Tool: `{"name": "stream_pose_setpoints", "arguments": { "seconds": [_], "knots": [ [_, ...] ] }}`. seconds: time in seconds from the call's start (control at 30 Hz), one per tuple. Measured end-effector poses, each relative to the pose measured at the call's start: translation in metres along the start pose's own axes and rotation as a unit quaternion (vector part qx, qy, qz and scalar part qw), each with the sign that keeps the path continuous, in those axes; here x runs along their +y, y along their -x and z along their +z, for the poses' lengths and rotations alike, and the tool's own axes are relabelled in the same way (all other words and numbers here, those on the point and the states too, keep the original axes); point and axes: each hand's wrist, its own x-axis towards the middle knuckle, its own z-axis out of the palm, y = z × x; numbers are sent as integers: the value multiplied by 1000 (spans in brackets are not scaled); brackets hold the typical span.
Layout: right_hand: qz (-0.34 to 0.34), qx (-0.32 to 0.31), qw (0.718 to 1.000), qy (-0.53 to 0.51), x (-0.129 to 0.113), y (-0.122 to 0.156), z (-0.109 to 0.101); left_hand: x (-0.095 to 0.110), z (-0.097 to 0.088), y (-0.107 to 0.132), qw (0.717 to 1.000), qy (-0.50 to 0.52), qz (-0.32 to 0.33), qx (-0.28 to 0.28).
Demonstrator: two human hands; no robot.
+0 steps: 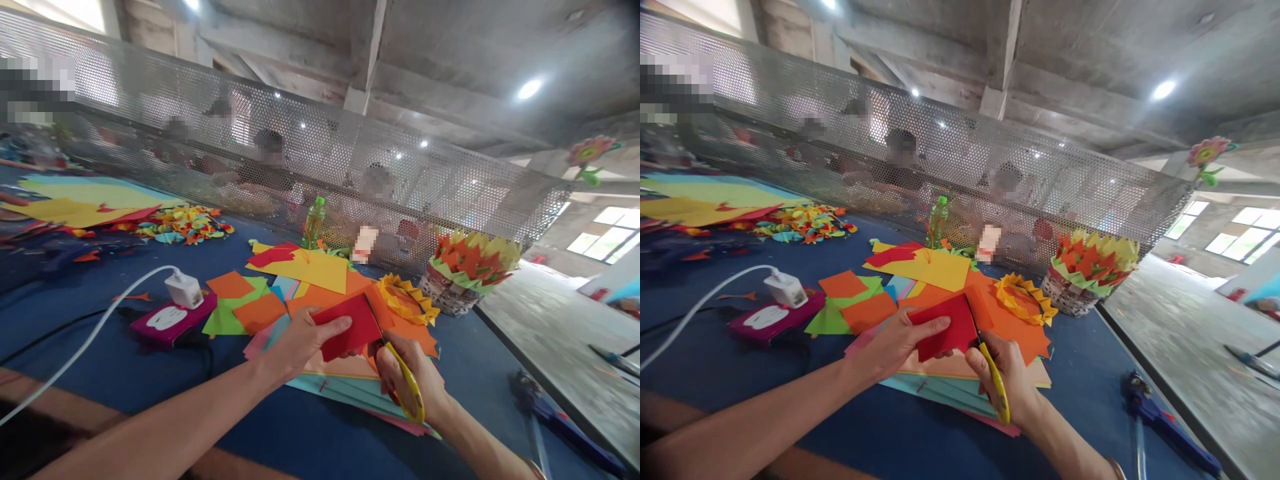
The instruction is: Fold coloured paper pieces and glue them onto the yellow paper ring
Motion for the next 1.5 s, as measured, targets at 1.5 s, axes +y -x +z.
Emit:
{"name": "stream_pose_setpoints", "arguments": {
  "seconds": [1.5],
  "knots": [
    [43,60,997,31,16,5,13,-4,2,1,999,-11,-39,-29]
  ]
}}
